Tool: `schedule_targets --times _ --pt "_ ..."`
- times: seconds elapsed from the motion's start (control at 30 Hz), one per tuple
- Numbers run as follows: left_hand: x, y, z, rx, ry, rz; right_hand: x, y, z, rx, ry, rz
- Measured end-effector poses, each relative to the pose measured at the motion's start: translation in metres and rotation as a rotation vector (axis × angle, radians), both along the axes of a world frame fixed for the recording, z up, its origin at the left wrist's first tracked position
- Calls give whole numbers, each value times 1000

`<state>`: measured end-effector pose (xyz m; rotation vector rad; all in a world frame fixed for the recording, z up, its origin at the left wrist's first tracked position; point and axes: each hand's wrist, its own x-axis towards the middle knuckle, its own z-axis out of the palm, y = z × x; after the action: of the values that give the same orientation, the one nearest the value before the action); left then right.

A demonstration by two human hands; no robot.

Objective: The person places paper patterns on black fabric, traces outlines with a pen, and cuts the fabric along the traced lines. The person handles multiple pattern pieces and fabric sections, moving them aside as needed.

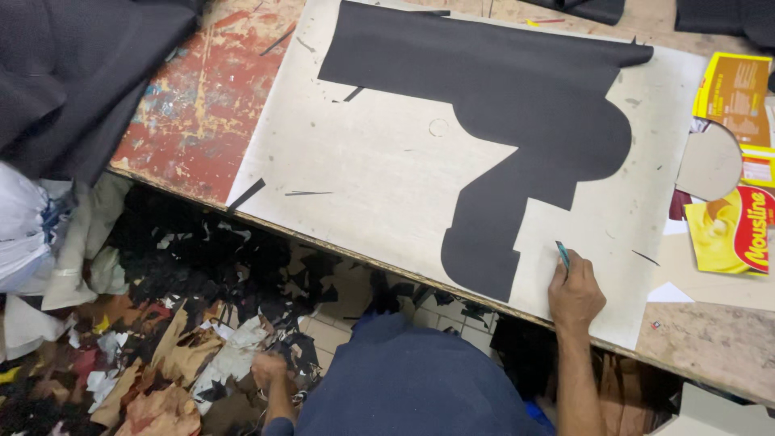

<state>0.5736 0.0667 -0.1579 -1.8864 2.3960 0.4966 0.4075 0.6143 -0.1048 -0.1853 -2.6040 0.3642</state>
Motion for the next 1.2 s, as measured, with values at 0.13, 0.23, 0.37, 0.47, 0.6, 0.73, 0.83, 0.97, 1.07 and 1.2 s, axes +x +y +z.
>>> schedule_targets --times 0.13,0.23,0.37,0.47,0.6,0.73,0.83,0.97,1.07,1.2 --pt "-40 -25 17 -140 325 71 -7 -4 -3 -28 -26 -52" --pt "-132 -48 48 -203 899 -163 -11 -7 -6 -8 -56 -92" --pt "-294 -70 106 -65 1315 -360 -14 -13 -10 39 -59 -133" --pt "-424 -87 154 232 1413 -425 -16 -18 -16 60 -76 -185" --pt "-579 -124 207 737 1513 -403 -21 -28 -21 169 -60 -293" --pt "-672 -150 230 1096 1432 -162 -28 -45 -18 226 -64 -406" --pt "-720 -161 246 815 1474 -240 -38 -61 -10 235 -69 -502" --pt "-757 -161 259 673 1369 -140 -48 -74 3 216 -103 -604" --pt "-776 -161 259 782 1576 -68 -52 -76 7 183 -72 -629" --pt "-793 -167 255 1189 1640 132 -50 -76 5 130 -57 -640"
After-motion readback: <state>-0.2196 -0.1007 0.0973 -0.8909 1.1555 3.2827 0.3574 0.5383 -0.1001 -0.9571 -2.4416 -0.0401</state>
